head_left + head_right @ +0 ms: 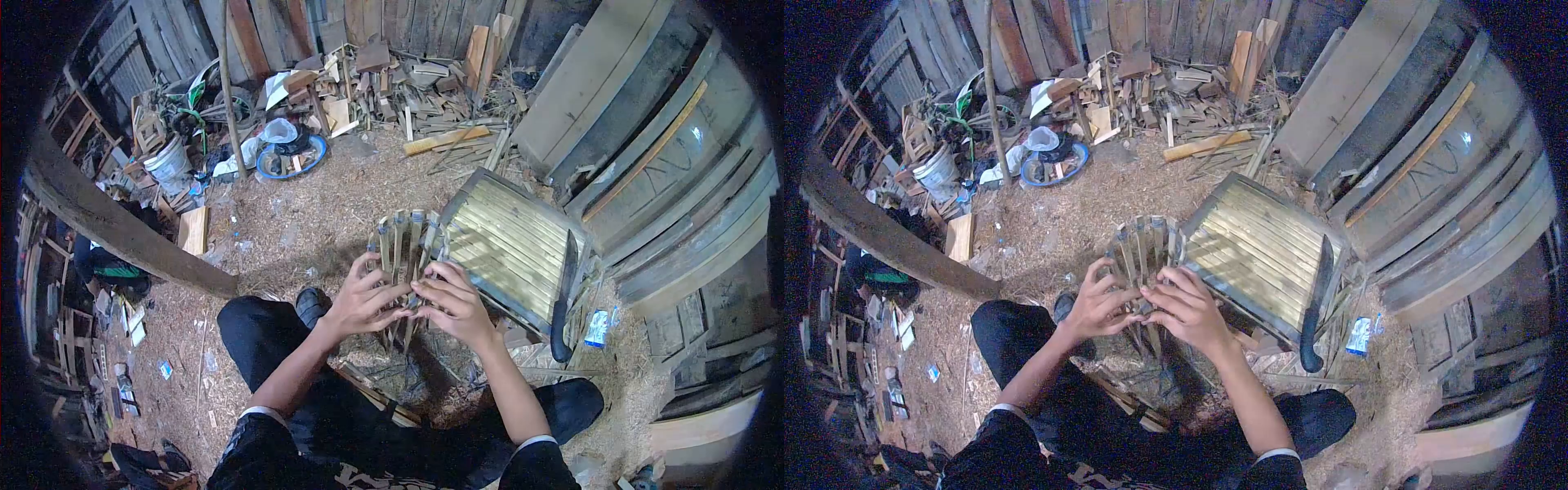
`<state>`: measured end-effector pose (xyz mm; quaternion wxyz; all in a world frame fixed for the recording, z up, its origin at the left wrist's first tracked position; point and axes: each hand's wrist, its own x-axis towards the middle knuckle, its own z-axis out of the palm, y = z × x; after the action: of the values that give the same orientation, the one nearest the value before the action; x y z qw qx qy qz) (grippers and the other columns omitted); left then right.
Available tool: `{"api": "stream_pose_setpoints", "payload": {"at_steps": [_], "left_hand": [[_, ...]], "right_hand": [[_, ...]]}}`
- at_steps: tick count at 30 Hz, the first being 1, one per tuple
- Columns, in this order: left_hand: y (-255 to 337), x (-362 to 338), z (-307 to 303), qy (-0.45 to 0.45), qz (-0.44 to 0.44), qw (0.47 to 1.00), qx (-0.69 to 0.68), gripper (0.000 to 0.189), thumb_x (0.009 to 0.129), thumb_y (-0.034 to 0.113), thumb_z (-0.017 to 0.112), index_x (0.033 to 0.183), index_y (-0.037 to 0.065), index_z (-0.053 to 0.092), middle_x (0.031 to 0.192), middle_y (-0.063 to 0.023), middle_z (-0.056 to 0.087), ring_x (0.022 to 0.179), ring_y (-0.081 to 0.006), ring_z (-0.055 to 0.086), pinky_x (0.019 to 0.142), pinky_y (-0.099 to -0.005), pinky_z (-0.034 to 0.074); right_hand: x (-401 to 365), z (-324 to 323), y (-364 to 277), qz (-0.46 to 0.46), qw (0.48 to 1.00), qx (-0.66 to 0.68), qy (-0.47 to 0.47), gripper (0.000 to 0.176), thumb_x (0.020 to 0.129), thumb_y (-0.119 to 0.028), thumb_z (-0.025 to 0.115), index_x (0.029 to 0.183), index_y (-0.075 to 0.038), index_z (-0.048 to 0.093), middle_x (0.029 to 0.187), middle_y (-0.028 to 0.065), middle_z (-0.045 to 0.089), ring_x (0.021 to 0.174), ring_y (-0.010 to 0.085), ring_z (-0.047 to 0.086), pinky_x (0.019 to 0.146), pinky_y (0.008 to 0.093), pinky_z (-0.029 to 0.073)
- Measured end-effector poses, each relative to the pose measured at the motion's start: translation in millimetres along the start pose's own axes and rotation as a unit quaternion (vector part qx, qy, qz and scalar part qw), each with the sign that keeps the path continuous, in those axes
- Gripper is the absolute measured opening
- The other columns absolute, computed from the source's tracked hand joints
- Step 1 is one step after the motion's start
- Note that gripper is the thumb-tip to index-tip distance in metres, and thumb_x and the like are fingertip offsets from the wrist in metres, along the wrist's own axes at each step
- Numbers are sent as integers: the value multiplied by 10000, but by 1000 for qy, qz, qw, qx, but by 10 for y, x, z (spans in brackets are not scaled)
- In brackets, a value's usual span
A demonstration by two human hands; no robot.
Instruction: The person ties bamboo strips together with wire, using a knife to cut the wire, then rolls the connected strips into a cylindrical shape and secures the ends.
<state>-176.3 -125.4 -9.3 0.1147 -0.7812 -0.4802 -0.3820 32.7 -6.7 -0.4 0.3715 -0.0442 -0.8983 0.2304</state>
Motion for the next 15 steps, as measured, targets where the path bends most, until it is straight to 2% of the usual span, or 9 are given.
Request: {"api": "stream_pose_setpoints", "payload": {"at_steps": [2, 8, 15], "left_hand": [[30, 16, 16, 14, -30, 999, -18, 471, 789, 307, 829, 1193, 110, 689, 902, 4, 648, 888, -185, 616, 1065, -566, 400], [76, 22, 65, 4, -16, 999, -32, 505, 808, 282, 819, 1272, 134, 688, 873, 20, 656, 880, -168, 627, 1090, -569, 362], [93, -7, 129, 40, -17, 998, -46, 454, 791, 249, 830, 1215, 140, 709, 899, 23, 675, 896, -170, 643, 1095, -579, 353]], "right_hand": [[-15, -3, 5, -1, 1000, -8, -2, 506, 684, -224, 855, 1147, -55, 740, 1093, 68, 727, 1222, 280, 591, 1084, 482, 422], [-42, -22, 34, -1, 1000, 17, 13, 429, 671, -178, 858, 1052, -23, 734, 1091, 83, 712, 1214, 302, 599, 1079, 502, 427], [-33, -4, 29, 7, 998, 59, 32, 441, 659, -106, 855, 1079, -35, 738, 1165, 92, 681, 1192, 311, 611, 1059, 489, 459]]}}
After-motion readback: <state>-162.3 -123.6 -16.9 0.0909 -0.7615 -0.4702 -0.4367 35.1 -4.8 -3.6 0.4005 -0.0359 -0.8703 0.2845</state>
